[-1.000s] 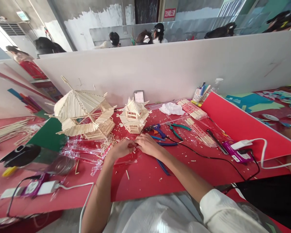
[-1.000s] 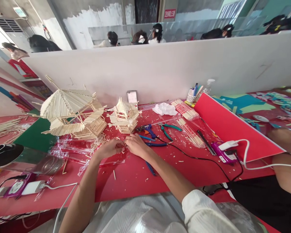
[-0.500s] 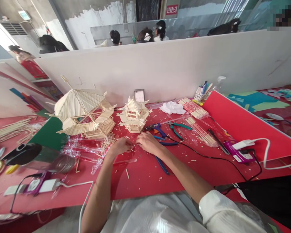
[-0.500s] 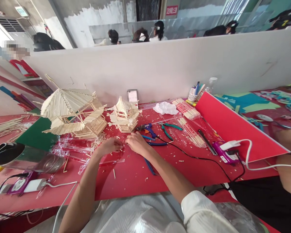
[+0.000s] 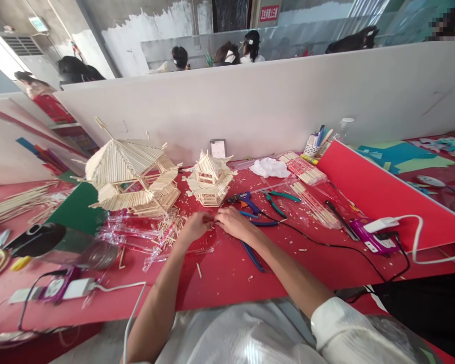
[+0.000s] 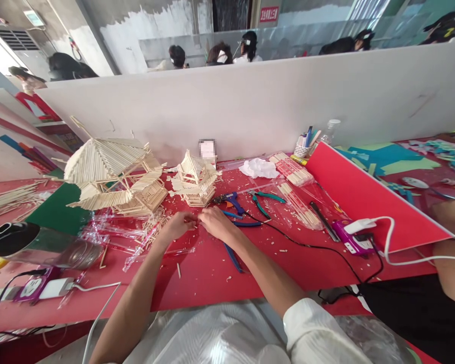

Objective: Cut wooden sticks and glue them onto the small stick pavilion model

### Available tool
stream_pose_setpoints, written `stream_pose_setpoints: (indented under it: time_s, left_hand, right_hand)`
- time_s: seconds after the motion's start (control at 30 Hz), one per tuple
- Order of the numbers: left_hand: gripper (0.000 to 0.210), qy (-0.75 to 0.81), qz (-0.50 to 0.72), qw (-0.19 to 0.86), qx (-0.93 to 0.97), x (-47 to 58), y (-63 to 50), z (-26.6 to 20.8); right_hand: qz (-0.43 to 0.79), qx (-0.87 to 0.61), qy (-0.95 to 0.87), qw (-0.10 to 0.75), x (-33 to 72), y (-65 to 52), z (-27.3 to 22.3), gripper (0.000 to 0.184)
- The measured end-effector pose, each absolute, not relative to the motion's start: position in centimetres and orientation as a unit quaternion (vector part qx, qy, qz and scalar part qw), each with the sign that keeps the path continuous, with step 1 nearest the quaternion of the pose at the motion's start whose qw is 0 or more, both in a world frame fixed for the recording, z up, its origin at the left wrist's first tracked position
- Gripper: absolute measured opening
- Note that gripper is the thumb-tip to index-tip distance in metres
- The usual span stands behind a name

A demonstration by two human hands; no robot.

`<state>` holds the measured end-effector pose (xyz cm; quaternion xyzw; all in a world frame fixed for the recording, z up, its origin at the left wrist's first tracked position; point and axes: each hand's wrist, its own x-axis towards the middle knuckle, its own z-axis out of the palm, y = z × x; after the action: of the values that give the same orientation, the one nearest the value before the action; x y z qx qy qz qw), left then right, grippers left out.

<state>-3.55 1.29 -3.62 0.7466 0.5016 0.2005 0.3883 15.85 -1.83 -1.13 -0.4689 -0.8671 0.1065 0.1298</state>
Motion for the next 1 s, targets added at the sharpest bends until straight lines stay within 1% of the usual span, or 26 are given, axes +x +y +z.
stream_pose_setpoints:
  time_s: [0.1,0.2,0.27,0.33,0.5,0.6,0.67,0.8,0.9,1.0]
  left_hand:
    - [0.017,0.556,0.190,0.354,0.728,-4.5,1.6,-3.4]
    - [0.008,0.604,0.189,0.311,0.709,-6.1,1.9,-2.6]
    - [0.004,0.621,0.200,0.288,0.701,-6.9,1.9,-1.8]
    - [0.004,0.616,0.222,0.276,0.703,-7.1,1.8,-1.0]
    - [0.011,0.549,0.281,0.308,0.725,-5.4,1.1,0.0]
    - [0.012,0.459,0.362,0.355,0.730,-4.0,0.5,-0.2]
    - [0.013,0.417,0.403,0.364,0.729,-3.4,0.2,-0.3]
    - [0.011,0.384,0.419,0.314,0.760,-3.0,-0.3,-0.2]
    - [0.013,0.363,0.411,0.262,0.794,-3.1,-0.5,0.1]
    - [0.010,0.349,0.412,0.213,0.814,-3.4,-0.6,0.4]
  right_hand:
    - [0.131,-0.471,-0.856,0.170,16.2,-1.6,-1.4,0.011]
    - [0.175,-0.467,-0.835,0.232,16.5,-1.4,-1.7,0.010]
    - [0.211,-0.459,-0.817,0.278,16.8,-1.2,-2.0,0.011]
    - [0.253,-0.447,-0.796,0.320,16.9,-1.1,-2.2,0.011]
    - [0.349,-0.425,-0.732,0.403,16.5,-0.9,-2.8,0.010]
    - [0.404,-0.416,-0.676,0.454,16.1,-0.9,-3.0,0.012]
    - [0.440,-0.411,-0.631,0.489,15.9,-0.9,-3.1,0.014]
    - [0.481,-0.410,-0.571,0.525,15.8,-0.9,-3.2,0.020]
    - [0.515,-0.403,-0.531,0.539,15.7,-1.1,-3.0,0.024]
    - [0.539,-0.392,-0.503,0.551,15.5,-1.4,-2.6,0.026]
